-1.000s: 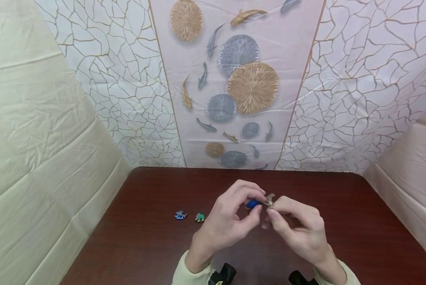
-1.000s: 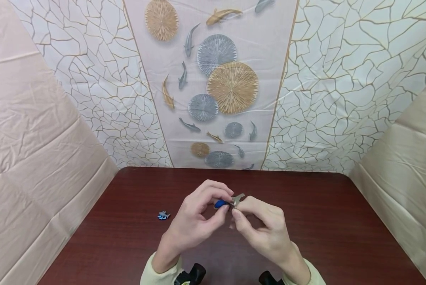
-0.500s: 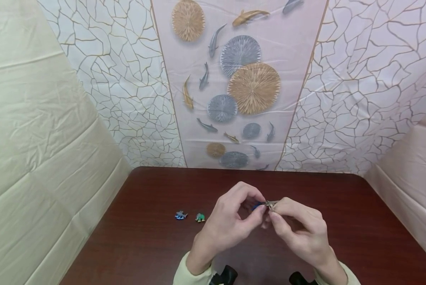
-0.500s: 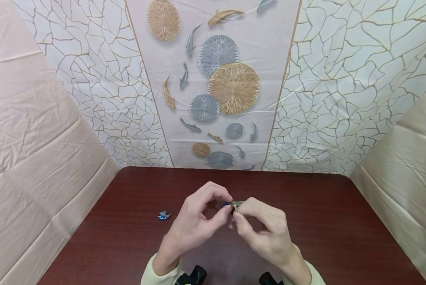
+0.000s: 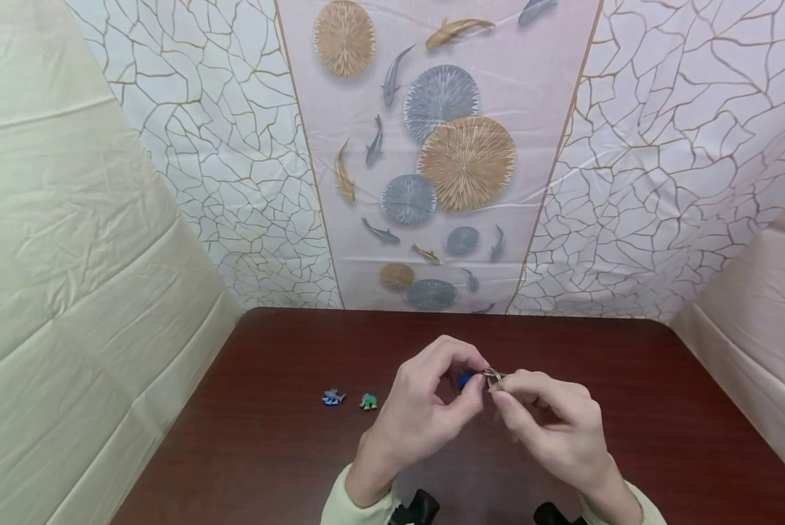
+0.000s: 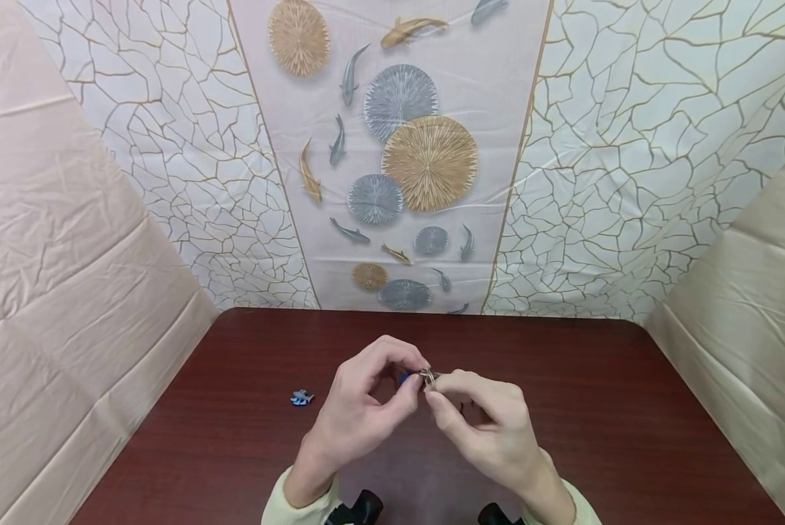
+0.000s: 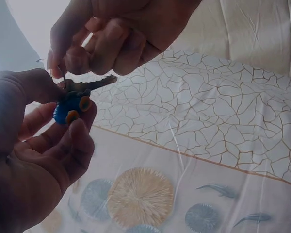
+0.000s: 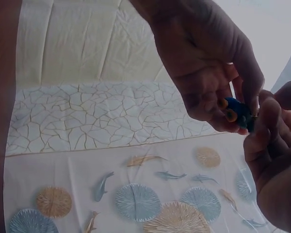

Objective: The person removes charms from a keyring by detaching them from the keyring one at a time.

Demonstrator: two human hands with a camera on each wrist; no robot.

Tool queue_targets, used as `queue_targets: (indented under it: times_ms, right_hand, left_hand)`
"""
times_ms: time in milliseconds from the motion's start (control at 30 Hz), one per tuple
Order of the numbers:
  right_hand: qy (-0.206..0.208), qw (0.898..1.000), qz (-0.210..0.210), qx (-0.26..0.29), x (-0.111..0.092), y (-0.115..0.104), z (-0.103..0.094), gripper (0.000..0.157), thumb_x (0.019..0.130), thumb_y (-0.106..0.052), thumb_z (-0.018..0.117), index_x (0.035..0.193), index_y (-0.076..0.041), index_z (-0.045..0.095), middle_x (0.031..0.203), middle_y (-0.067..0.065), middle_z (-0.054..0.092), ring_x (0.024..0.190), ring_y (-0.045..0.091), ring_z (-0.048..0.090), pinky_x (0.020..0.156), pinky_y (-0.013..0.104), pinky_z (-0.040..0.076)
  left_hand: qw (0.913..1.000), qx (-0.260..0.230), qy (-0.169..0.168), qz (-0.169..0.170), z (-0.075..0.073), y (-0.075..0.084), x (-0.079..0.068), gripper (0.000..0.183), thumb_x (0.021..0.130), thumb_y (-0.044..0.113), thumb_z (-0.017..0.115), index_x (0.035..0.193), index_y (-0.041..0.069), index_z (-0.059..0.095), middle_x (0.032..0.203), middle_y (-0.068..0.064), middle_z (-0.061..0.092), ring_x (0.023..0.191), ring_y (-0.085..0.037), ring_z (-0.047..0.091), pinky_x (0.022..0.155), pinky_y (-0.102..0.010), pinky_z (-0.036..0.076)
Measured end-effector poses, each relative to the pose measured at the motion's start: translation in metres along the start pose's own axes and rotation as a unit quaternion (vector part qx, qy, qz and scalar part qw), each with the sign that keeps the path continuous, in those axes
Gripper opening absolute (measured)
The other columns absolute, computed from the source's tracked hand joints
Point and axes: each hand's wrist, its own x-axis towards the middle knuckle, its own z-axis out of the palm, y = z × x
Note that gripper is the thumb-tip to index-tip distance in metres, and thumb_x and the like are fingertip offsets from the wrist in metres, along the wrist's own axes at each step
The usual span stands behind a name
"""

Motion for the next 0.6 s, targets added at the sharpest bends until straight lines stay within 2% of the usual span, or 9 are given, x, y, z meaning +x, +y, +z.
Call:
queue_targets:
  times_ms: [133,267,367,600]
  right_hand:
    - [0.000,1.000,0.023,0.006,-0.0031,-0.0025,-0.0021,0.007,0.091,0.011,0.057,0.086,0.014,0.061,0.065,0.011,0.059,0.047,0.007,0.054,0.045,0.011,0.044]
    - [0.011,0.999,0.042,0.015,-0.0037,-0.0043,-0.0042,0.005,0.090,0.013,0.057,0.087,0.013,0.062,0.062,0.009,0.058,0.043,0.005,0.050,0.042,0.011,0.042]
    - [0.011,0.999,0.041,0.032,-0.0021,-0.0053,-0.0026,0.004,0.089,0.014,0.058,0.088,0.013,0.062,0.063,0.010,0.057,0.043,0.007,0.051,0.042,0.012,0.042]
    - [0.000,0.999,0.008,0.042,0.0017,-0.0047,0.0023,0.007,0.089,0.013,0.059,0.090,0.013,0.066,0.068,0.014,0.061,0.053,0.013,0.062,0.046,0.015,0.048]
  left_hand:
    - [0.9985,0.024,0.005,0.049,0.0012,-0.0006,0.0009,0.022,0.083,-0.006,0.065,0.100,0.007,0.061,0.098,-0.003,0.062,0.081,-0.007,0.056,0.068,-0.009,0.049]
    - [0.9954,0.037,0.028,0.084,0.0026,-0.0014,0.0023,0.023,0.081,-0.008,0.066,0.099,0.006,0.062,0.100,-0.006,0.062,0.084,-0.010,0.059,0.070,-0.010,0.049]
    - [0.9956,0.032,0.042,0.078,0.0027,-0.0013,0.0027,0.024,0.081,-0.008,0.066,0.101,0.004,0.062,0.100,-0.007,0.062,0.084,-0.011,0.059,0.070,-0.012,0.050]
    - [0.9980,0.030,0.047,0.028,0.0025,0.0023,0.0021,0.019,0.086,-0.001,0.068,0.102,0.005,0.061,0.096,-0.004,0.063,0.084,-0.008,0.060,0.070,-0.013,0.051]
